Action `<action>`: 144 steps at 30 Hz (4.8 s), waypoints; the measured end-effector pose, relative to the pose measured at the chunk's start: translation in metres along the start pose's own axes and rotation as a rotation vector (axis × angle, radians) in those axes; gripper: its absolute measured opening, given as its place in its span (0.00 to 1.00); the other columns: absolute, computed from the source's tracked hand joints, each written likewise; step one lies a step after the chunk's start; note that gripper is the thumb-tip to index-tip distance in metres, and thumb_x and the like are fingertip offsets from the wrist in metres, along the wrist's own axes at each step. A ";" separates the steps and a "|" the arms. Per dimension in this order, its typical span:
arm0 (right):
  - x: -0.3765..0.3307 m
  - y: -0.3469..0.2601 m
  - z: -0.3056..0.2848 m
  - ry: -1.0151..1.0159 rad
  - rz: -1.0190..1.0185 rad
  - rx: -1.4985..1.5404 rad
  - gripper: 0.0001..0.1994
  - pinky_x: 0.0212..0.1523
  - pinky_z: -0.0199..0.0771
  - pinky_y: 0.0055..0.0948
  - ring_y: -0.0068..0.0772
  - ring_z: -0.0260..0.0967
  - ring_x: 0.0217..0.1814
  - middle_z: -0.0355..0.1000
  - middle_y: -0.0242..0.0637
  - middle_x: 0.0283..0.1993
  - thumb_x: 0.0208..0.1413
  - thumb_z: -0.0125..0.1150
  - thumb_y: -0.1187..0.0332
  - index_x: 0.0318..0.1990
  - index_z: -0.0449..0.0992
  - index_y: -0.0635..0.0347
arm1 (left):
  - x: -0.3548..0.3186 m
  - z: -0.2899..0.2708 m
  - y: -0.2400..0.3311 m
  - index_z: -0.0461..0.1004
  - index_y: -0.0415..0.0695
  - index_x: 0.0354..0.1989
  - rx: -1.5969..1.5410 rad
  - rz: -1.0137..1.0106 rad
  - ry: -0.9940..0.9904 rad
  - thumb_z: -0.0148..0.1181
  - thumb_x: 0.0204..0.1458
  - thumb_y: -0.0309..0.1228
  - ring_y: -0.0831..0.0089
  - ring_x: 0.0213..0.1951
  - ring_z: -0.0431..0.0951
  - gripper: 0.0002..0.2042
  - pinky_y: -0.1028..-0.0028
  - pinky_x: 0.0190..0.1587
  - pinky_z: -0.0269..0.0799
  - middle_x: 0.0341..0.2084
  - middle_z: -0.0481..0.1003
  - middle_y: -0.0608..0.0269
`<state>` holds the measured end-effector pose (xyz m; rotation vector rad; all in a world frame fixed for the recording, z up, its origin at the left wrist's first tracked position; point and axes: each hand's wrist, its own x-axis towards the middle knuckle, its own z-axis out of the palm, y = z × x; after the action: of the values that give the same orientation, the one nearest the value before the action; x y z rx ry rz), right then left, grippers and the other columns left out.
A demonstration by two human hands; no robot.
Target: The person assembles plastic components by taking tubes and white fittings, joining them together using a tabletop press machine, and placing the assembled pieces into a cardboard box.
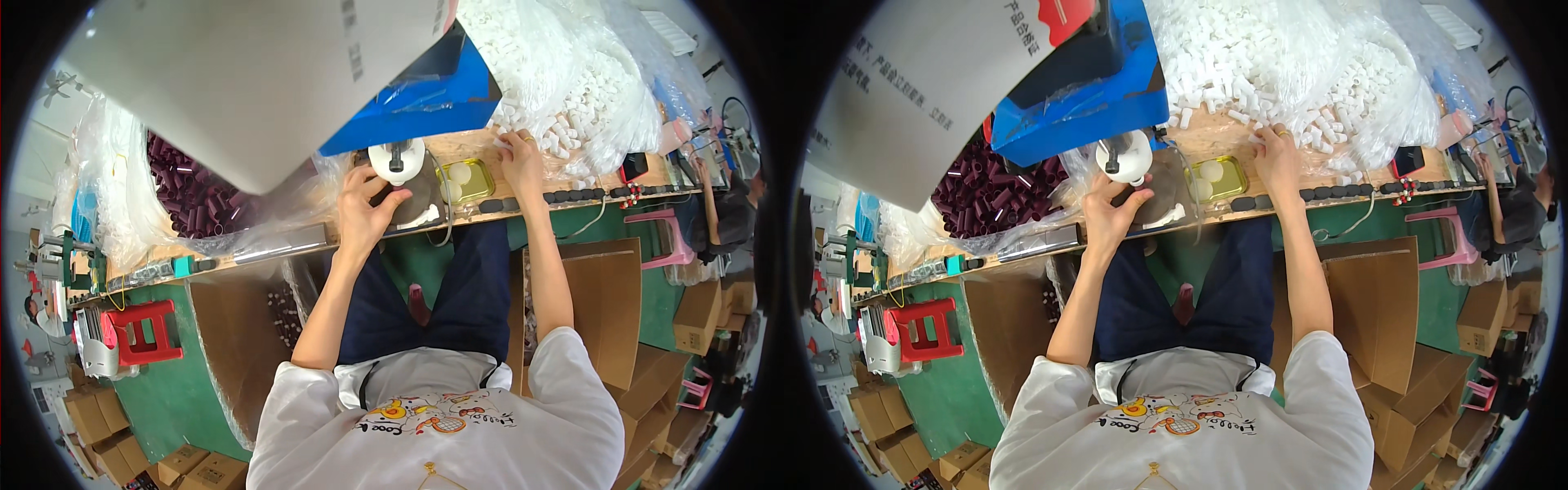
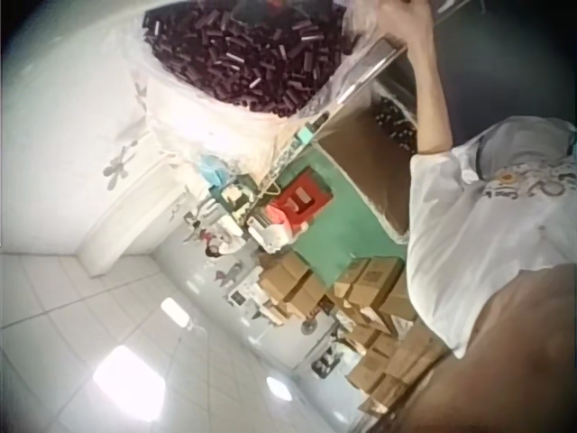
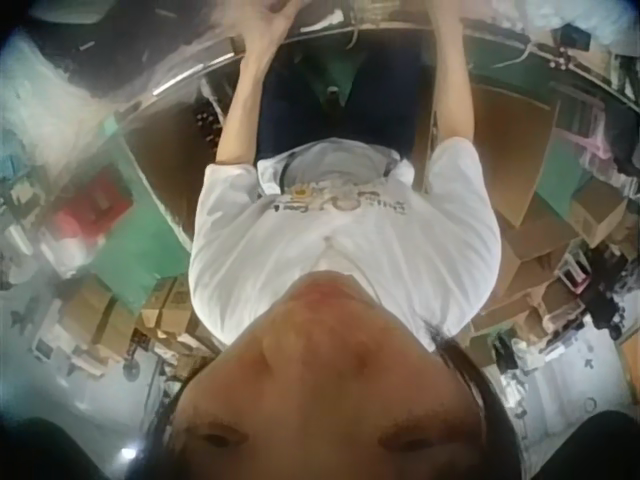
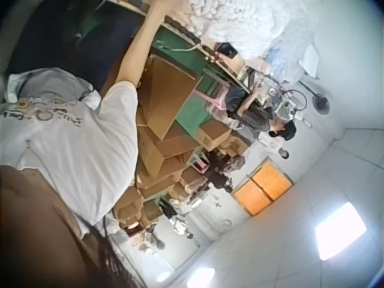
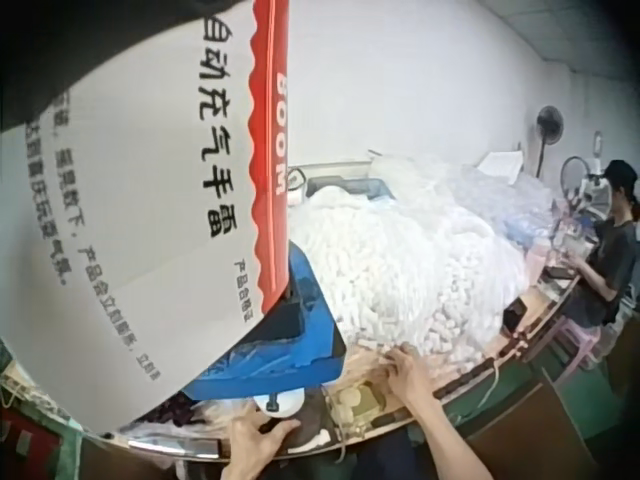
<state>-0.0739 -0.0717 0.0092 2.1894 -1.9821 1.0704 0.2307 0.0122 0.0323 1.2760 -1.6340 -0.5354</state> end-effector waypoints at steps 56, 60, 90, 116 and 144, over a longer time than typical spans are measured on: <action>0.016 0.063 -0.044 0.104 0.221 0.065 0.10 0.41 0.74 0.42 0.53 0.76 0.39 0.77 0.49 0.38 0.54 0.64 0.73 0.44 0.80 0.62 | -0.003 -0.060 0.042 0.81 0.38 0.42 -0.038 0.048 0.101 0.70 0.46 0.22 0.71 0.35 0.78 0.13 0.70 0.42 0.74 0.38 0.79 0.59; 0.016 0.088 -0.027 0.159 0.179 0.029 0.09 0.39 0.73 0.41 0.49 0.74 0.35 0.76 0.50 0.35 0.55 0.67 0.69 0.40 0.81 0.66 | -0.007 -0.045 0.048 0.81 0.35 0.44 -0.287 0.029 0.061 0.70 0.48 0.17 0.76 0.37 0.79 0.13 0.76 0.41 0.75 0.43 0.79 0.58; -0.035 -0.144 -0.023 -0.045 -0.105 0.997 0.12 0.47 0.77 0.29 0.33 0.79 0.42 0.81 0.40 0.41 0.51 0.68 0.78 0.45 0.83 0.63 | 0.011 -0.017 0.021 0.84 0.40 0.41 -0.010 0.023 -0.144 0.76 0.42 0.28 0.55 0.45 0.80 0.16 0.62 0.47 0.75 0.39 0.81 0.52; 0.049 -0.019 0.024 -0.049 -0.193 -0.136 0.07 0.47 0.77 0.45 0.53 0.74 0.47 0.76 0.47 0.39 0.52 0.61 0.77 0.39 0.79 0.64 | -0.016 -0.005 0.020 0.78 0.39 0.52 -0.140 -0.056 0.050 0.75 0.42 0.27 0.57 0.50 0.77 0.25 0.63 0.55 0.71 0.43 0.80 0.53; -0.044 -0.163 0.015 -0.058 -0.297 0.580 0.12 0.41 0.72 0.41 0.45 0.75 0.37 0.77 0.40 0.31 0.44 0.71 0.76 0.39 0.80 0.60 | -0.006 -0.139 -0.017 0.82 0.41 0.40 0.597 -0.184 -0.144 0.56 0.53 0.28 0.49 0.44 0.79 0.10 0.57 0.49 0.73 0.38 0.80 0.49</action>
<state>0.0780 -0.0063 0.0470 2.6856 -1.4061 1.7021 0.3599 0.0407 0.0778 1.8712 -1.8843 -0.2528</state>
